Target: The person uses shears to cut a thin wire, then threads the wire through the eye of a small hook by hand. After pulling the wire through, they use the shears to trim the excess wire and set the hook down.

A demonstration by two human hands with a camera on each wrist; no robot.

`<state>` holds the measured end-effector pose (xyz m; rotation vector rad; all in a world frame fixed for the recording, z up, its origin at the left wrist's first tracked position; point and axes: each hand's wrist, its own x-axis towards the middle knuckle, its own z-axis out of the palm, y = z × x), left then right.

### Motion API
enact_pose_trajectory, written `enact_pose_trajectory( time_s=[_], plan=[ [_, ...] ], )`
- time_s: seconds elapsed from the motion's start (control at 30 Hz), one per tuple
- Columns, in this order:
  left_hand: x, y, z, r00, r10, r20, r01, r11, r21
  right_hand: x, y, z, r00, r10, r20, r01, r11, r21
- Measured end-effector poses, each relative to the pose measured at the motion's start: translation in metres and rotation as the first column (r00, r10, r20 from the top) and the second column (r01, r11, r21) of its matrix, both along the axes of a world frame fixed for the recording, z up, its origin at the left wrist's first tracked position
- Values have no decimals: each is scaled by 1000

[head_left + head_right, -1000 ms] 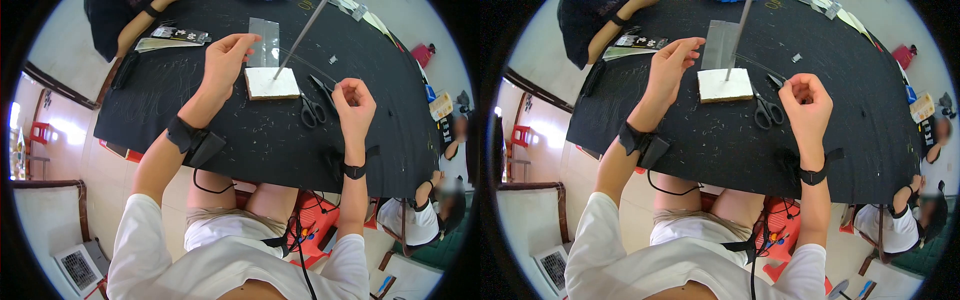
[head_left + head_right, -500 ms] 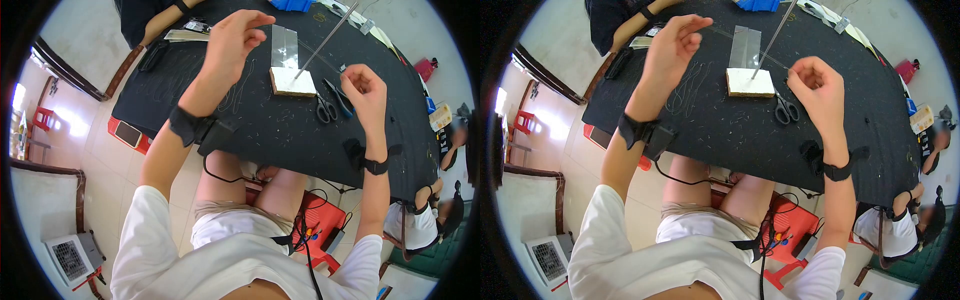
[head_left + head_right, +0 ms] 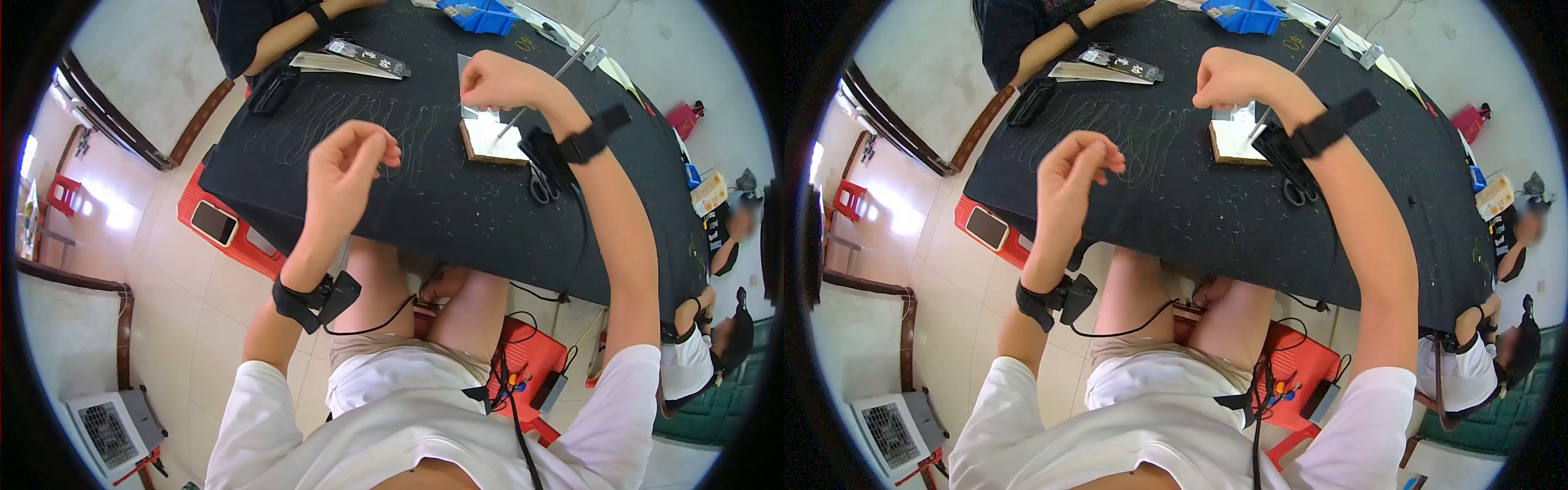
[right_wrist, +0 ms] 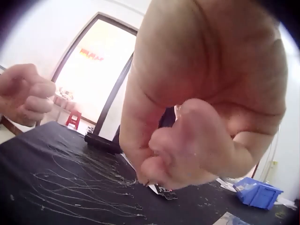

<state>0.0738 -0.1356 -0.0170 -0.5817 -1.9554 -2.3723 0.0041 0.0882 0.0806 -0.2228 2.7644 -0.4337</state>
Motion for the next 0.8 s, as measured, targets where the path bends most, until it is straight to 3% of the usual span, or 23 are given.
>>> enact_pose_trajectory(
  time_s=[0.03,0.1,0.2,0.33,0.43,0.57,0.8],
  plan=[
    [0,2,-7,998,-34,-60,35,999,11,-11,-3,-4,1000,-1,-2,1,1000,2],
    [3,5,-15,998,-65,-17,63,992,-111,-27,-8,-12,994,20,108,-41,980,193],
    [5,13,-25,990,-81,-116,42,951,-307,-45,-11,-22,980,47,193,-100,957,273],
    [6,21,-27,974,-46,-220,-39,930,-366,-56,-13,-37,990,49,131,-85,955,285],
    [3,25,-31,956,-46,-291,-82,907,-412,-64,-14,-46,982,14,188,-83,929,362],
    [0,27,-41,896,-11,-445,-215,865,-453,-69,-12,-56,982,9,188,-66,952,299],
    [-1,33,-44,911,-20,-413,-200,853,-483,-71,-8,-62,986,6,165,-55,953,297]
  ],
)
